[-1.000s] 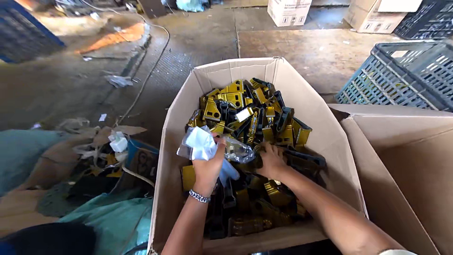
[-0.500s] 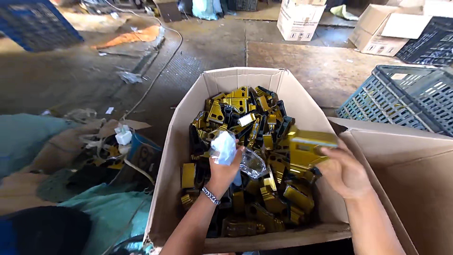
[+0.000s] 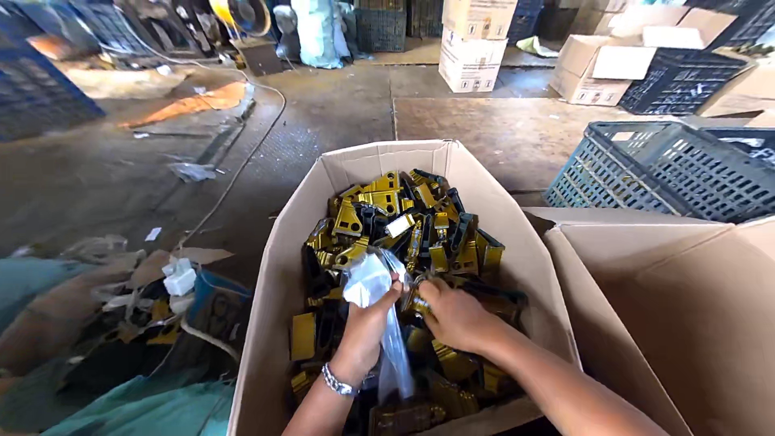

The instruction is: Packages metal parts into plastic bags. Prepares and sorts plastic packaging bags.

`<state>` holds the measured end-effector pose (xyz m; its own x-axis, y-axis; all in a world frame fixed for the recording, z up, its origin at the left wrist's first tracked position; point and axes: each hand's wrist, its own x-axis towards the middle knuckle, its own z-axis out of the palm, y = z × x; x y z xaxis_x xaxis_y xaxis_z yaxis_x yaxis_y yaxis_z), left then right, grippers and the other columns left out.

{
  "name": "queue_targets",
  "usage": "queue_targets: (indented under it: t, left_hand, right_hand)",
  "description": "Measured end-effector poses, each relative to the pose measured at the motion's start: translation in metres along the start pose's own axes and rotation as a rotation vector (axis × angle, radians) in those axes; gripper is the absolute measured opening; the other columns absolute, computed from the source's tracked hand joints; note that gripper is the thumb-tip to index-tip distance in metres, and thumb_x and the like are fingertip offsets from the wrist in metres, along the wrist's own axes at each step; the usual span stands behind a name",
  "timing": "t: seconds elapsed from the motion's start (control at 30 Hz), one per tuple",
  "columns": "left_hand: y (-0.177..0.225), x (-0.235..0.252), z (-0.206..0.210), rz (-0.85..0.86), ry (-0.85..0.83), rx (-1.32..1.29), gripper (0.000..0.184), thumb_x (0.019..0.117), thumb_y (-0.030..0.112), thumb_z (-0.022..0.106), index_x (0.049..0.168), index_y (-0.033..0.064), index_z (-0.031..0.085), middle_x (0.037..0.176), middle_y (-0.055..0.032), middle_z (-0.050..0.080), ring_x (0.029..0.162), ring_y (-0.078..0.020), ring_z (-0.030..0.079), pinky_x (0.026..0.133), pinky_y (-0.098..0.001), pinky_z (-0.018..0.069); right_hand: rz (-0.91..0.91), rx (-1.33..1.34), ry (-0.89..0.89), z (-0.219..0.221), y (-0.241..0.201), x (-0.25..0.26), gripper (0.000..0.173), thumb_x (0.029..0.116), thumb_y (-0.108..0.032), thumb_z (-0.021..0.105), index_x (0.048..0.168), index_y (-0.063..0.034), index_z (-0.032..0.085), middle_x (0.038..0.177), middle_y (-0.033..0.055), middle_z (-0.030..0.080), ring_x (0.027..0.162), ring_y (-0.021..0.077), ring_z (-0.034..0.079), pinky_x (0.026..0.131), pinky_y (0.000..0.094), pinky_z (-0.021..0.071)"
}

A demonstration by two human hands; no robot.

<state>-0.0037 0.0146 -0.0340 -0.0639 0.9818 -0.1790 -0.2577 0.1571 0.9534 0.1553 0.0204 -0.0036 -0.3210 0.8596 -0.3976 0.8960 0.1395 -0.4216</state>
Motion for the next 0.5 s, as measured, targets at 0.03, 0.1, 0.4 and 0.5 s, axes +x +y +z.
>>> queue_targets:
  t: [0.03, 0.1, 0.4, 0.5]
  left_hand:
    - [-0.002, 0.000, 0.000, 0.010, 0.009, 0.036, 0.030, 0.0937, -0.003, 0.064, 0.123, -0.0028, 0.056, 0.105, -0.0062, 0.069, 0.096, -0.0090, 0.067, 0.086, -0.0240, 0.0559]
    - [-0.008, 0.002, 0.001, 0.059, 0.001, 0.074, 0.037, 0.0909, -0.002, 0.066, 0.125, -0.0040, 0.054, 0.110, -0.0066, 0.068, 0.103, -0.0082, 0.066, 0.091, -0.0237, 0.0548]
    - [-0.037, 0.024, -0.010, 0.541, -0.045, 0.414, 0.042, 0.0802, 0.013, 0.083, 0.112, -0.0089, 0.066, 0.100, -0.0071, 0.073, 0.092, -0.0042, 0.069, 0.087, -0.0224, 0.0575]
    - [-0.029, 0.023, -0.016, 0.555, 0.041, 0.337, 0.033, 0.0870, 0.006, 0.074, 0.113, -0.0113, 0.062, 0.100, -0.0067, 0.072, 0.094, -0.0049, 0.069, 0.089, -0.0237, 0.0573]
  right_hand:
    - [-0.002, -0.050, -0.070, 0.001, -0.002, 0.004, 0.056, 0.1016, -0.011, 0.056, 0.154, -0.0067, 0.036, 0.151, 0.0304, 0.040, 0.118, 0.0500, 0.060, 0.094, 0.0631, 0.0507]
    - [-0.031, -0.125, -0.108, 0.001, -0.003, 0.006, 0.056, 0.1014, -0.009, 0.055, 0.154, -0.0054, 0.035, 0.151, 0.0314, 0.040, 0.115, 0.0510, 0.061, 0.091, 0.0636, 0.0513]
    - [0.097, 0.619, 0.050, 0.001, 0.012, 0.023, 0.077, 0.0854, -0.013, 0.080, 0.150, -0.0003, 0.040, 0.142, 0.0245, 0.053, 0.128, 0.0339, 0.055, 0.108, 0.0480, 0.0451]
    - [0.077, 1.009, 0.167, 0.003, 0.015, 0.013, 0.066, 0.0883, -0.022, 0.081, 0.143, 0.0003, 0.053, 0.138, 0.0225, 0.057, 0.125, 0.0291, 0.057, 0.106, 0.0447, 0.0468]
